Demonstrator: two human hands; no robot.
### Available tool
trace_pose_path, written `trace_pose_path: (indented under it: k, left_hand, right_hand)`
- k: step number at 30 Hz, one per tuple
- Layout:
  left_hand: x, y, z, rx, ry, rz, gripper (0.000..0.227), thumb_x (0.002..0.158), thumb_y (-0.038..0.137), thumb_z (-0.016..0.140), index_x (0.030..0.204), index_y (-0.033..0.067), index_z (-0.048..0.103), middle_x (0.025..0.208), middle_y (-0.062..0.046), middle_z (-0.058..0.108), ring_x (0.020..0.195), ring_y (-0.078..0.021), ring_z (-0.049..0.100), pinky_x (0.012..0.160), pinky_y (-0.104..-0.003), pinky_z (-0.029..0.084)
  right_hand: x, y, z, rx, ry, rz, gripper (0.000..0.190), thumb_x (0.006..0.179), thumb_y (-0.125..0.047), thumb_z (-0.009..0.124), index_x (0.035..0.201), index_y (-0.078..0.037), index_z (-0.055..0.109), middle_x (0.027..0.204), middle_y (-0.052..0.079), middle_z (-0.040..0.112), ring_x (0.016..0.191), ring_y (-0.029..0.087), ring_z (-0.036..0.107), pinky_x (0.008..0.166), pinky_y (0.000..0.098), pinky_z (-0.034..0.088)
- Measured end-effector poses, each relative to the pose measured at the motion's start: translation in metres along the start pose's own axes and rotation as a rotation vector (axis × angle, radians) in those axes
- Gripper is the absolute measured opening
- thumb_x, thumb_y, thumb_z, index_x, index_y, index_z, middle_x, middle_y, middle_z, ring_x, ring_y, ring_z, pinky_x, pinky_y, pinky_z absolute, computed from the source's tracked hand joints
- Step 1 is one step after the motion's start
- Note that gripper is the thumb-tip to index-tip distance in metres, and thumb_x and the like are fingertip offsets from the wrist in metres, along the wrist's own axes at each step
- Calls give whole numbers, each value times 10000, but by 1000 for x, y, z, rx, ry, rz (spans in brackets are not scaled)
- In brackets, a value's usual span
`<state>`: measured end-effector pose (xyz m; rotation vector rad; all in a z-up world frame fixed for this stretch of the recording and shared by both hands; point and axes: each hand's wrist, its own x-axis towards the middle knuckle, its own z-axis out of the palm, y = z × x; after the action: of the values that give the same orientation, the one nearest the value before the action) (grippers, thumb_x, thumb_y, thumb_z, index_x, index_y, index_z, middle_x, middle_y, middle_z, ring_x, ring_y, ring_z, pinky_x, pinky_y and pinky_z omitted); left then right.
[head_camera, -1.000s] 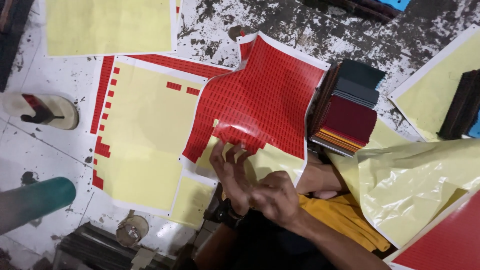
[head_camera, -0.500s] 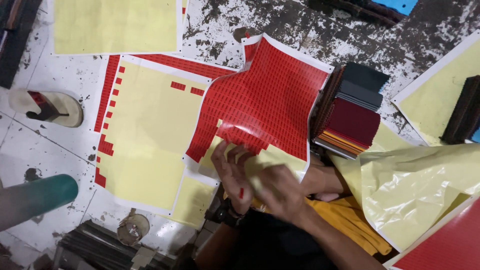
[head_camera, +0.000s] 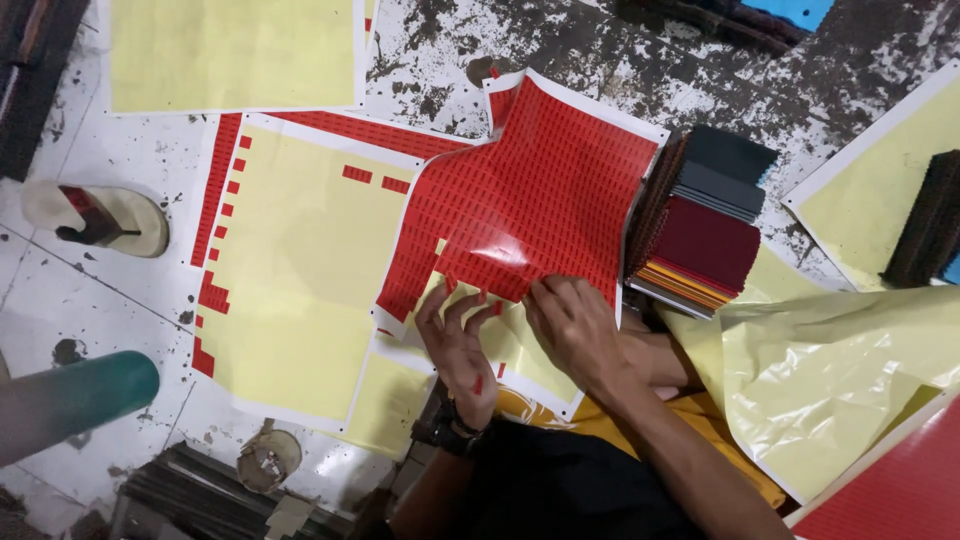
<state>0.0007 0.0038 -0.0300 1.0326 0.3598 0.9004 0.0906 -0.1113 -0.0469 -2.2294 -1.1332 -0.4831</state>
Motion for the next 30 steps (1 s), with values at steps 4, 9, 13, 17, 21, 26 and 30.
trace_pose_path:
  k: [4, 9, 13, 17, 21, 26, 30]
  left_hand:
    - [3, 10, 9, 42, 49, -87, 469, 1035, 312, 467, 1390, 13, 401, 1404, -118, 354, 1108, -262, 609, 863, -435, 617]
    - [0, 8, 6, 136, 43, -130, 422, 1033, 281, 394, 1381, 43, 418, 1361, -81, 369, 1105, -222, 602, 855, -414, 610]
    - [1, 15, 15, 133, 33, -130, 464, 1031, 324, 373, 1386, 27, 408, 1321, -79, 362, 1119, -216, 604, 857, -403, 617]
    - [3, 22, 23, 160, 28, -156, 436, 1036, 297, 343, 1373, 31, 416, 1307, -72, 377, 1102, -199, 601, 835, -389, 624]
    - [1, 23, 27, 189, 41, -174, 418, 1032, 302, 355, 1343, 36, 444, 1318, -69, 384, 1090, -181, 602, 838, -366, 614]
    - [-5, 13, 20, 200, 63, -168, 390, 1032, 288, 405, 1309, 23, 478, 1320, -97, 412, 1050, -184, 613, 819, -365, 614]
    - [-3, 23, 29, 224, 63, -166, 335, 1039, 246, 401, 1269, 20, 491, 1331, -108, 420, 1033, -182, 609, 820, -360, 609]
  right_hand:
    - [-9, 5, 10, -56, 51, -79, 165, 893, -153, 727, 1027, -58, 742, 953, 134, 655, 780, 317, 642, 587, 377, 507]
    - [-14, 14, 17, -170, 21, -241, 203, 838, -142, 715, 1006, -28, 714, 927, 163, 609, 793, 349, 617, 580, 405, 498]
    - [-8, 14, 9, -186, -33, -308, 154, 834, -174, 699, 912, -43, 672, 944, 178, 604, 819, 353, 614, 620, 412, 500]
    - [7, 10, -9, -176, -118, -326, 197, 872, -211, 661, 968, -39, 671, 993, 181, 599, 828, 334, 610, 680, 390, 514]
    - [15, 8, -21, -96, -172, -310, 218, 867, -208, 680, 1024, -56, 679, 1067, 156, 578, 878, 318, 592, 700, 387, 511]
    - [6, 13, -14, 26, -118, -254, 301, 907, -142, 651, 1163, 16, 665, 1113, 199, 596, 919, 378, 602, 709, 413, 528]
    - [-3, 11, -5, 55, -92, -199, 278, 901, -146, 665, 1140, -8, 689, 1104, 162, 610, 927, 357, 610, 695, 417, 518]
